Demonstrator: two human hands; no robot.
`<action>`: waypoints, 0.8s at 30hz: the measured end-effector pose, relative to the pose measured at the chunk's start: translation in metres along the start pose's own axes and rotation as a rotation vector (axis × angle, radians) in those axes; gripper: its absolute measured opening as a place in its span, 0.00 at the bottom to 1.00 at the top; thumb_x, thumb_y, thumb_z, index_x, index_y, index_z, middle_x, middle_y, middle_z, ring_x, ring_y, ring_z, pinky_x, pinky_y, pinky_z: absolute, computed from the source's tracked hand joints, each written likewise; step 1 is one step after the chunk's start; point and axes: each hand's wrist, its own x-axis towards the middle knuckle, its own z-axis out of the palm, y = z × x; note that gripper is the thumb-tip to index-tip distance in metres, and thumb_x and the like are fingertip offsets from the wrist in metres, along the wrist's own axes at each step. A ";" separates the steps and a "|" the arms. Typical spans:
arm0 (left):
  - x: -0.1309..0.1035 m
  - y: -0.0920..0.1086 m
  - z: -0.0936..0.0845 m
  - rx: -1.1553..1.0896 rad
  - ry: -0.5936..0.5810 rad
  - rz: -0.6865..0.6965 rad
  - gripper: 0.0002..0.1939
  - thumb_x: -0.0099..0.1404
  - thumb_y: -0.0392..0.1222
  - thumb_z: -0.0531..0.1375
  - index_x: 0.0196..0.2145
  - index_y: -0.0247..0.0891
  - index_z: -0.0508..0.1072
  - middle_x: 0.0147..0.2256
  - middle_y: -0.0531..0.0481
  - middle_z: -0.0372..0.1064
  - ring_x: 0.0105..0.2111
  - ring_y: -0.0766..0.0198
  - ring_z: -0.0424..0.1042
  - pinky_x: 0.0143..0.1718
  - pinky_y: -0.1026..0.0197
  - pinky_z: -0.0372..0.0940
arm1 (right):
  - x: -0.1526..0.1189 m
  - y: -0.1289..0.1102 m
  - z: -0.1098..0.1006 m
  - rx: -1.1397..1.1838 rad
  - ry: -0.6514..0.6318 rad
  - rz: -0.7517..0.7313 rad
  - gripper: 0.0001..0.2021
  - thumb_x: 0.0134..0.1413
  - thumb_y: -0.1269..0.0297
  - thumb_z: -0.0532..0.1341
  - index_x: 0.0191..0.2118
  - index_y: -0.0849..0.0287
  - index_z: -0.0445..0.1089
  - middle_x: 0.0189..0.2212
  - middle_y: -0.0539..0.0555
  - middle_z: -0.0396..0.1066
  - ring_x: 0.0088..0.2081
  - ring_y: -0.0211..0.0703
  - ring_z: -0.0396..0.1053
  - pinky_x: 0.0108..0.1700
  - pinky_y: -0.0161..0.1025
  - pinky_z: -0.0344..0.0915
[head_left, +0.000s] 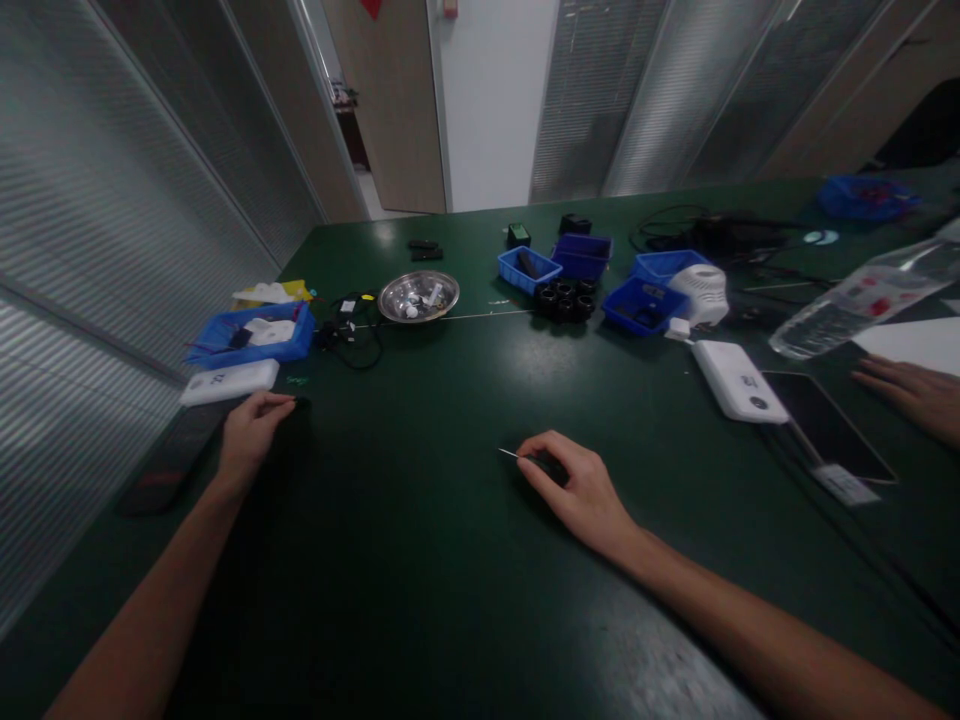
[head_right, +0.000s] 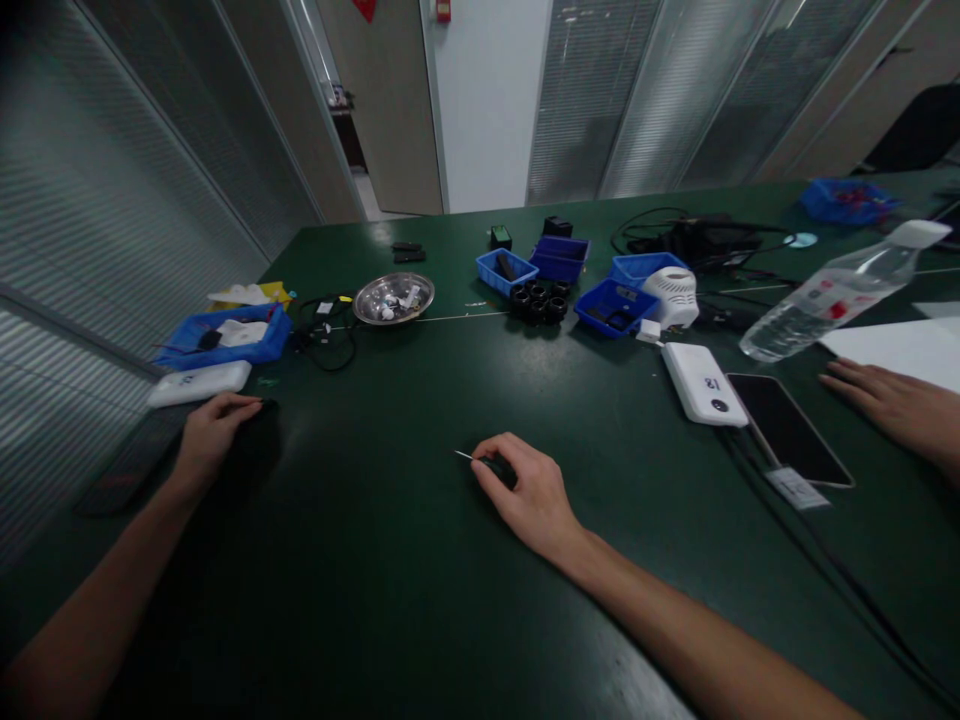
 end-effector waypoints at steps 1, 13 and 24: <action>-0.001 0.001 -0.001 -0.021 -0.007 -0.029 0.24 0.61 0.57 0.63 0.46 0.34 0.79 0.34 0.47 0.77 0.34 0.56 0.74 0.34 0.59 0.66 | 0.000 0.000 0.000 0.000 0.002 0.001 0.08 0.71 0.57 0.61 0.47 0.52 0.76 0.43 0.52 0.76 0.42 0.45 0.74 0.40 0.40 0.67; -0.037 0.077 0.027 0.047 -0.225 0.355 0.11 0.63 0.48 0.61 0.40 0.41 0.77 0.37 0.47 0.76 0.35 0.56 0.74 0.37 0.55 0.67 | 0.000 0.001 0.003 -0.043 0.002 -0.019 0.09 0.71 0.56 0.61 0.46 0.52 0.75 0.42 0.51 0.76 0.39 0.43 0.74 0.39 0.40 0.67; -0.043 0.074 0.034 -0.028 -0.069 0.378 0.23 0.65 0.44 0.61 0.57 0.39 0.71 0.37 0.50 0.70 0.32 0.61 0.70 0.36 0.58 0.67 | 0.000 0.001 0.003 -0.047 -0.018 -0.027 0.10 0.72 0.55 0.60 0.47 0.52 0.75 0.44 0.52 0.77 0.38 0.43 0.74 0.37 0.39 0.68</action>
